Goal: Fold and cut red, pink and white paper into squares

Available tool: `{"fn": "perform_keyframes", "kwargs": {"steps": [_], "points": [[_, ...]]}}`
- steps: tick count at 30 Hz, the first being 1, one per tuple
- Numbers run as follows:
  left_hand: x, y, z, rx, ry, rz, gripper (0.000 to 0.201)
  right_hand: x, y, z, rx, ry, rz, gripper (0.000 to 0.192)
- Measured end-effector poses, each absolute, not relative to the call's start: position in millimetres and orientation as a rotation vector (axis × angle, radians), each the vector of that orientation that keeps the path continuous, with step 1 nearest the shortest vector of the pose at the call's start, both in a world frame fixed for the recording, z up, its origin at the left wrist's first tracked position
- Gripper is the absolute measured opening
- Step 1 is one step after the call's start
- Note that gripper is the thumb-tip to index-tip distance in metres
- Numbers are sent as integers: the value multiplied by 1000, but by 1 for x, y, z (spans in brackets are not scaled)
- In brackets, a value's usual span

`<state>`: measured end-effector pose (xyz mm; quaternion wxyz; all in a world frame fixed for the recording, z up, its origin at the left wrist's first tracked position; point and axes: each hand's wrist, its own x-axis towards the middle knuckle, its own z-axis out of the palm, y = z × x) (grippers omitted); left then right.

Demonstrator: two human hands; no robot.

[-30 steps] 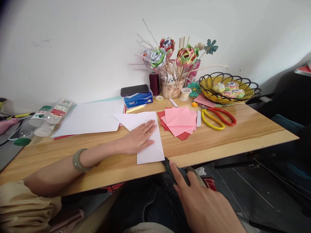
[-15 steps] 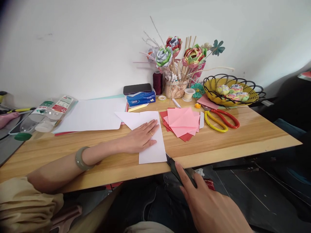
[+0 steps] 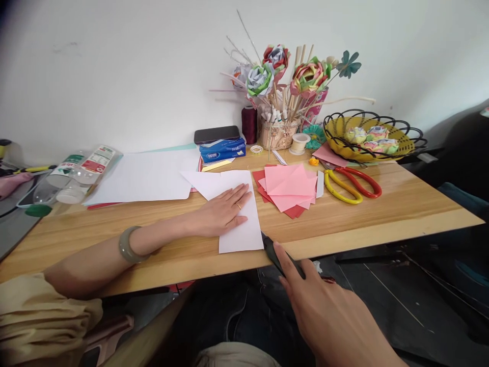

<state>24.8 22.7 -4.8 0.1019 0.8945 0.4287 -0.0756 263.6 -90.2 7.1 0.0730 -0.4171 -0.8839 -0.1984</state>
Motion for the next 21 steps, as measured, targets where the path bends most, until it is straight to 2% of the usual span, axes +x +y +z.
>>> {"fn": "perform_keyframes", "kwargs": {"steps": [15,21], "points": [[25,23,-6,2657,1275,-228,69,267,-86,0,-1310,-2831,-516,42],[24,24,-8,2672,1269,-209,68,263,-85,3,-1304,-2743,-600,44]]}}
